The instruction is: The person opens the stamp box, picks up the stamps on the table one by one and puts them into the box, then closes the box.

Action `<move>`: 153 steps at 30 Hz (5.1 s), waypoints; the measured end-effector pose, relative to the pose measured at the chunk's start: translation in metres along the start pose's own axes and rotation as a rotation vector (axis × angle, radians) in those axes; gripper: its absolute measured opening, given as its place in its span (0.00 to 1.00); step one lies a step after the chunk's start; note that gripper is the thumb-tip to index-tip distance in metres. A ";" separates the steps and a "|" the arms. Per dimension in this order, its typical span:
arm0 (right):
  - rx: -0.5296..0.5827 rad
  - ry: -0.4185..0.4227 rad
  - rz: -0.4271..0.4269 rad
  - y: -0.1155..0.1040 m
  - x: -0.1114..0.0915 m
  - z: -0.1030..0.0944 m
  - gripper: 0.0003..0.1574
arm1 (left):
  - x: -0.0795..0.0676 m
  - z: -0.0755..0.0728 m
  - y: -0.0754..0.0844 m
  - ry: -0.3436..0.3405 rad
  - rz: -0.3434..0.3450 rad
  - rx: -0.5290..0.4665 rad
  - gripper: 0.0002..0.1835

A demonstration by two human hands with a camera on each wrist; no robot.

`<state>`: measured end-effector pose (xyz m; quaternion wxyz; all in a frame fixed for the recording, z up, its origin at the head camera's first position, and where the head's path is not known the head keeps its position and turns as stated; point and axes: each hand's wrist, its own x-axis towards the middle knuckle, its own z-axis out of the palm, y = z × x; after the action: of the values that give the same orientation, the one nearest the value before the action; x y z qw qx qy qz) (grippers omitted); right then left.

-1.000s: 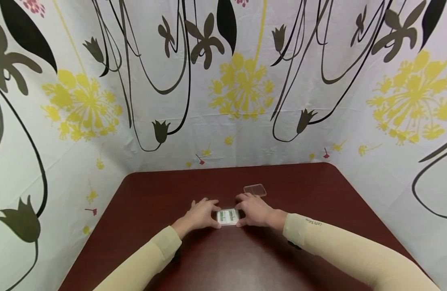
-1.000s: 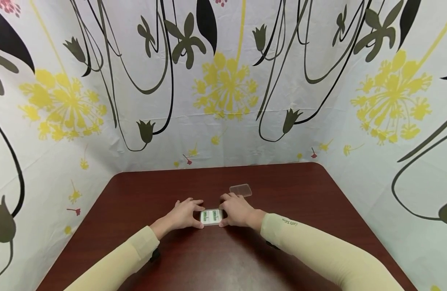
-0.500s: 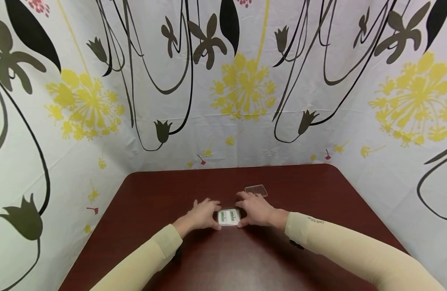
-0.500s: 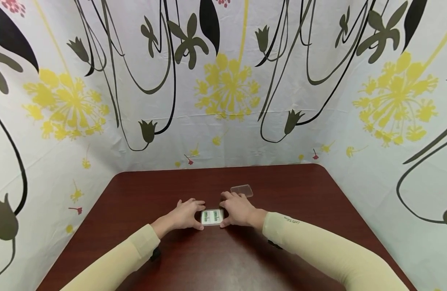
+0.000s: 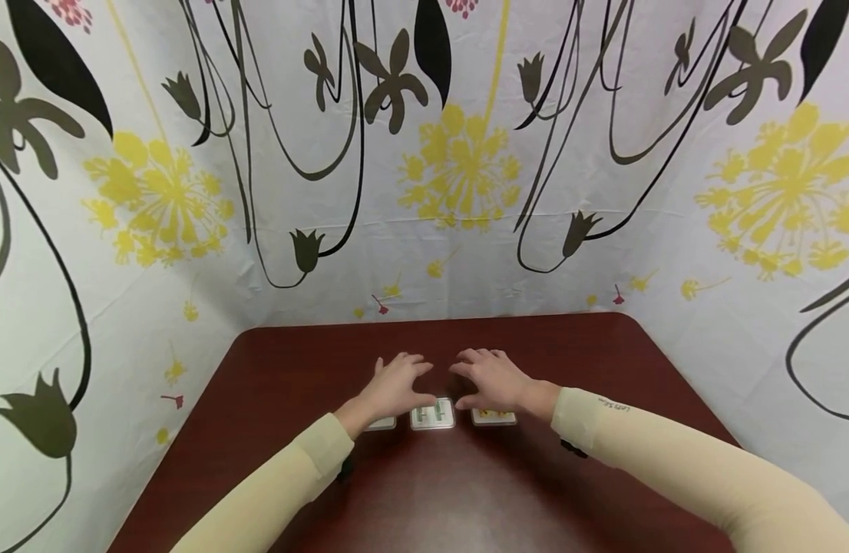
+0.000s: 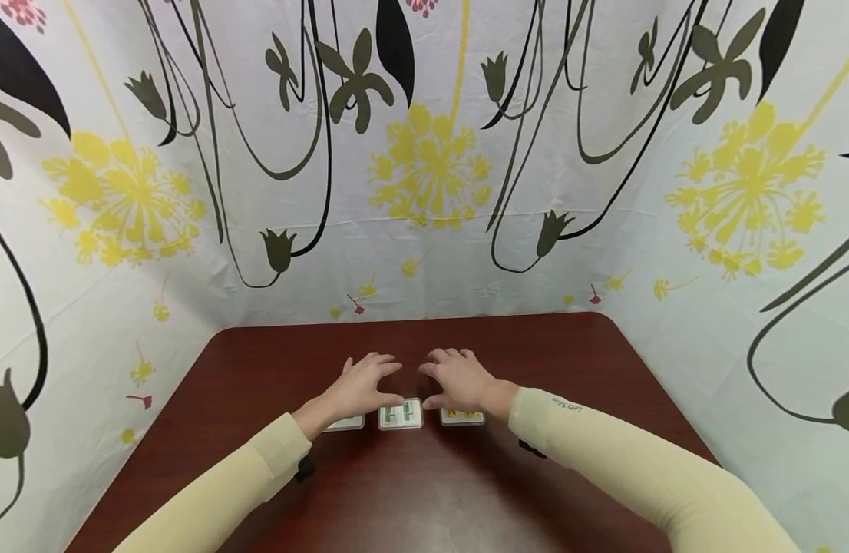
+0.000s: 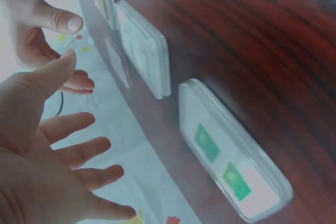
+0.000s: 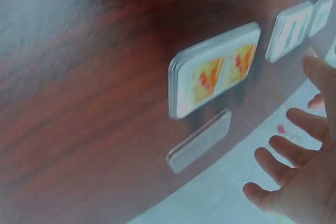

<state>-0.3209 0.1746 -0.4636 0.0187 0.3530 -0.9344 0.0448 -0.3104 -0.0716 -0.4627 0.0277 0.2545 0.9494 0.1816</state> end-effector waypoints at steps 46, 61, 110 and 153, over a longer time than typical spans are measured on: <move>0.060 -0.149 0.297 0.111 -0.006 0.027 0.46 | 0.101 0.056 0.030 -0.075 -0.208 -0.012 0.39; 0.057 -0.025 0.239 0.108 -0.009 0.036 0.40 | 0.097 0.059 0.032 -0.024 -0.173 0.013 0.30; -0.009 0.118 0.085 0.082 -0.046 0.001 0.35 | 0.071 0.032 0.045 -0.053 0.017 0.051 0.29; 0.018 0.047 0.050 0.061 -0.078 0.031 0.39 | 0.041 0.064 0.058 -0.107 0.082 0.138 0.31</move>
<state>-0.3030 0.2686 -0.5037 0.0363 0.3287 -0.9417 0.0620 -0.3092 0.0162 -0.4998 0.0532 0.3040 0.9456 0.1027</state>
